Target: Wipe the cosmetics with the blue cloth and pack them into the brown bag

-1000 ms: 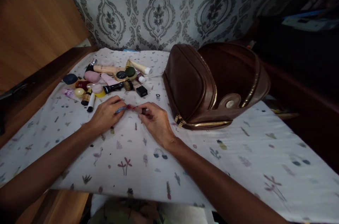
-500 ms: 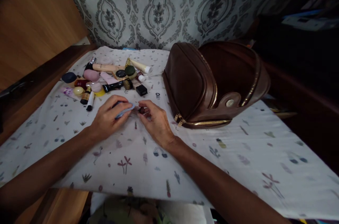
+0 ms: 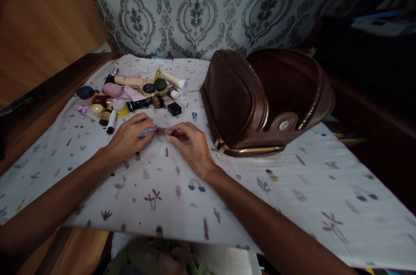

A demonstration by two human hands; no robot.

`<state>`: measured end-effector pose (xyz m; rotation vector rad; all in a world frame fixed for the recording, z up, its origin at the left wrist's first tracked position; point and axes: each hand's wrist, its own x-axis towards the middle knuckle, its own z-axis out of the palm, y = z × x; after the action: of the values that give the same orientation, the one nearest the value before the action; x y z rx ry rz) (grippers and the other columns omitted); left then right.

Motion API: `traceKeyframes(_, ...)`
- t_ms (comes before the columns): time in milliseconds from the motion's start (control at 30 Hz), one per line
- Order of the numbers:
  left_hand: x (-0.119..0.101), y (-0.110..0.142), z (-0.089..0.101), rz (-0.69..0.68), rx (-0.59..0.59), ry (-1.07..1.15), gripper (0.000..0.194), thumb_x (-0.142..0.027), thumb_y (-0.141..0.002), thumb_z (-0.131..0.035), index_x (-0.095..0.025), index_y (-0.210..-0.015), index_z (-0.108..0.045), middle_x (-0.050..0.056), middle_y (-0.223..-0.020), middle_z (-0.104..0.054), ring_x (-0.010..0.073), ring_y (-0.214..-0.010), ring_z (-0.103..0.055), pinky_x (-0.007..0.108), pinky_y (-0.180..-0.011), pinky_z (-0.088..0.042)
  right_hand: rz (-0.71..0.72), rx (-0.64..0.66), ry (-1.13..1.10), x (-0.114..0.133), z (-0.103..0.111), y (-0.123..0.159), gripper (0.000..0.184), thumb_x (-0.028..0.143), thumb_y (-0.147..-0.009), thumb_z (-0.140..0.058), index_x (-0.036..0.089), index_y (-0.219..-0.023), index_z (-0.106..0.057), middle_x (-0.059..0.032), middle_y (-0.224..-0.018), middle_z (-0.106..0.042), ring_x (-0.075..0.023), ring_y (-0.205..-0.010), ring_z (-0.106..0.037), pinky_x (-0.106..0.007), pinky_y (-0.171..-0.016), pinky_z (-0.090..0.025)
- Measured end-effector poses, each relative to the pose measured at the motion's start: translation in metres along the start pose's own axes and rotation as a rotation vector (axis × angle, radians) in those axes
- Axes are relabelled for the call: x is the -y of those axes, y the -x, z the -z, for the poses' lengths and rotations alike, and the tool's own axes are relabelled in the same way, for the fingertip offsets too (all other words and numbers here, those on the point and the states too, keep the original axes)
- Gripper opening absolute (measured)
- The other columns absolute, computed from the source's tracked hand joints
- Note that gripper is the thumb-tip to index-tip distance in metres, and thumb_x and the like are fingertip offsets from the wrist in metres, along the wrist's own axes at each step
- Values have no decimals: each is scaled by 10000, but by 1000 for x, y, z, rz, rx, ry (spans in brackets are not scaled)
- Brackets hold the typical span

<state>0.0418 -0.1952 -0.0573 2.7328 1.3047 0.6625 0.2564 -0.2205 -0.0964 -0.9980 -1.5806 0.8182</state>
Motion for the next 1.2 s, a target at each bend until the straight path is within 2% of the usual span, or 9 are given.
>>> traceKeyframes(133, 0, -1, 1, 50, 60, -24, 145, -182, -913, -501, -168, -885, -643, 60, -932, -590, 221, -904, -592, 356, -782, -507, -3, -7, -11, 1, 1, -1, 88, 286, -849, -685, 213, -872, -727, -33, -879, -678, -153, -774, -649, -301, -716, -566)
traceKeyframes(300, 6, -2, 1, 108, 112, -89, 143, -150, -882, -515, -165, -858, -655, 64, -908, -588, 239, -888, -604, 367, -747, -522, -14, -32, -17, -2, 0, -1, 118, 265, -816, -706, 217, -922, -723, -41, -939, -698, -169, -841, -667, -345, -808, -586)
traceKeyframes(433, 1, -1, 2, 47, -77, -46, 142, -167, -901, -519, -169, -912, -661, 67, -955, -604, 215, -880, -608, 370, -784, -535, -61, -31, -18, -3, 0, 0, 319, 264, -796, -717, 223, -1110, -678, -45, -984, -717, -167, -824, -673, -344, -799, -598)
traceKeyframes(533, -12, 1, 2, -96, -251, 47, 136, -167, -929, -522, -178, -968, -653, 73, -992, -613, 197, -919, -608, 353, -823, -539, -59, -7, 3, 0, -1, 1, 354, 251, -803, -704, 225, -1154, -658, -46, -1000, -720, -157, -801, -674, -328, -790, -602)
traceKeyframes(600, -22, 2, -1, -183, -304, 79, 129, -169, -947, -528, -184, -982, -651, 78, -1000, -621, 191, -937, -603, 340, -829, -539, -34, 10, 23, 2, -1, 2, 343, 243, -815, -694, 224, -1156, -658, -47, -1010, -719, -156, -807, -679, -325, -802, -603)
traceKeyframes(733, -25, 3, -7, -215, -228, 16, 156, -181, -963, -511, -183, -947, -666, 78, -965, -633, 194, -909, -599, 329, -789, -532, 11, 6, 67, 3, 0, 3, 302, 261, -834, -699, 221, -1133, -677, -58, -1032, -702, -167, -819, -690, -330, -796, -615)
traceKeyframes(933, -8, 1, 1, -50, -57, -59, 166, -195, -932, -517, -174, -923, -681, 64, -943, -631, 208, -887, -615, 325, -742, -523, -34, -26, 59, -1, 2, 2, 231, 395, -823, -745, 185, -917, -722, -92, -1106, -643, -160, -774, -695, -352, -785, -638)
traceKeyframes(1067, -6, 0, 8, 38, 39, -80, 167, -198, -910, -516, -179, -917, -682, 64, -962, -632, 216, -900, -616, 326, -728, -524, -115, 10, -37, 0, 0, 2, 283, 450, -823, -732, 197, -944, -697, -51, -918, -677, -172, -745, -697, -318, -667, -636)
traceKeyframes(1200, -7, 0, 9, 48, 67, -72, 166, -181, -901, -513, -177, -912, -679, 66, -958, -636, 221, -910, -617, 335, -737, -521, -236, 46, -210, 3, -2, 0, 338, 472, -764, -772, 198, -925, -655, -21, -820, -680, -165, -672, -702, -276, -549, -608)
